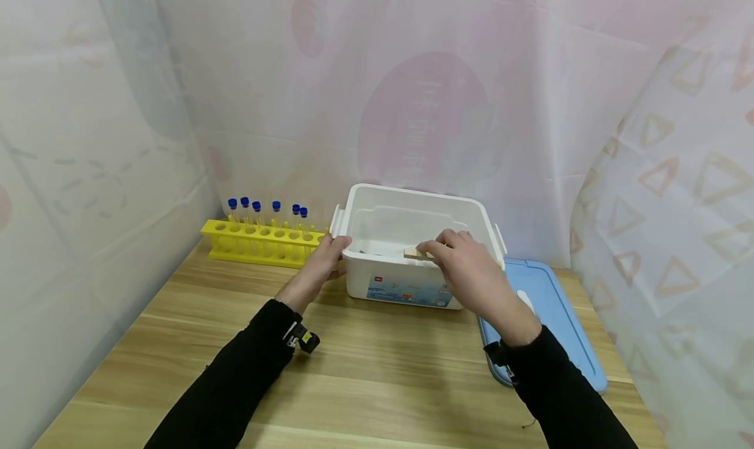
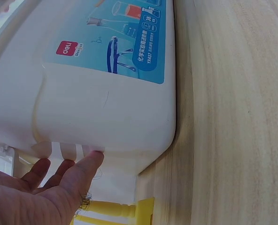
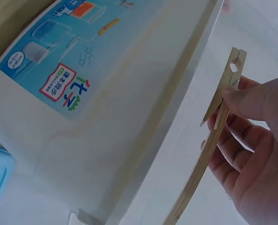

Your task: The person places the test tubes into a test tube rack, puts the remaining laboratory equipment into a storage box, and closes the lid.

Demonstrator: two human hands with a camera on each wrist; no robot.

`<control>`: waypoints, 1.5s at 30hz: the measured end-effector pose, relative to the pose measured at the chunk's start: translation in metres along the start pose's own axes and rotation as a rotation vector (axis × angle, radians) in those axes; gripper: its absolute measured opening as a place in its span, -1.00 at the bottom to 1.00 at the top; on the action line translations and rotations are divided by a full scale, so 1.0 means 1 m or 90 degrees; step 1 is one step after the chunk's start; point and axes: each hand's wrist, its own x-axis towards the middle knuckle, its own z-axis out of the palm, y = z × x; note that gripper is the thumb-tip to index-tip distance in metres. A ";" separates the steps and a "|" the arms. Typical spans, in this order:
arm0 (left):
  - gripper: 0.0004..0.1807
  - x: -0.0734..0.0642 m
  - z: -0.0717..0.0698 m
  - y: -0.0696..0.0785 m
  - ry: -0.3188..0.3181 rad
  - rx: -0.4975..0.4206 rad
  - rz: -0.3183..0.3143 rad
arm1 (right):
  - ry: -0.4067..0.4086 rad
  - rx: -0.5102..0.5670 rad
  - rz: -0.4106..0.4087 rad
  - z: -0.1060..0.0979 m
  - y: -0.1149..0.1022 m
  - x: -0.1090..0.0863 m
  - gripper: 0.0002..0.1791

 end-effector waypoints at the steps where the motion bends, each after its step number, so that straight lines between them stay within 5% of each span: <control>1: -0.08 0.000 0.000 0.000 -0.001 0.000 0.002 | 0.001 0.002 0.003 0.000 0.002 0.002 -0.60; 16: -0.07 0.001 0.001 -0.001 0.002 0.002 0.000 | -0.007 0.017 0.045 0.015 0.024 0.031 -0.61; 45: -0.10 -0.003 0.001 0.001 0.007 0.000 -0.003 | -0.162 0.059 0.122 0.047 0.042 0.080 -0.61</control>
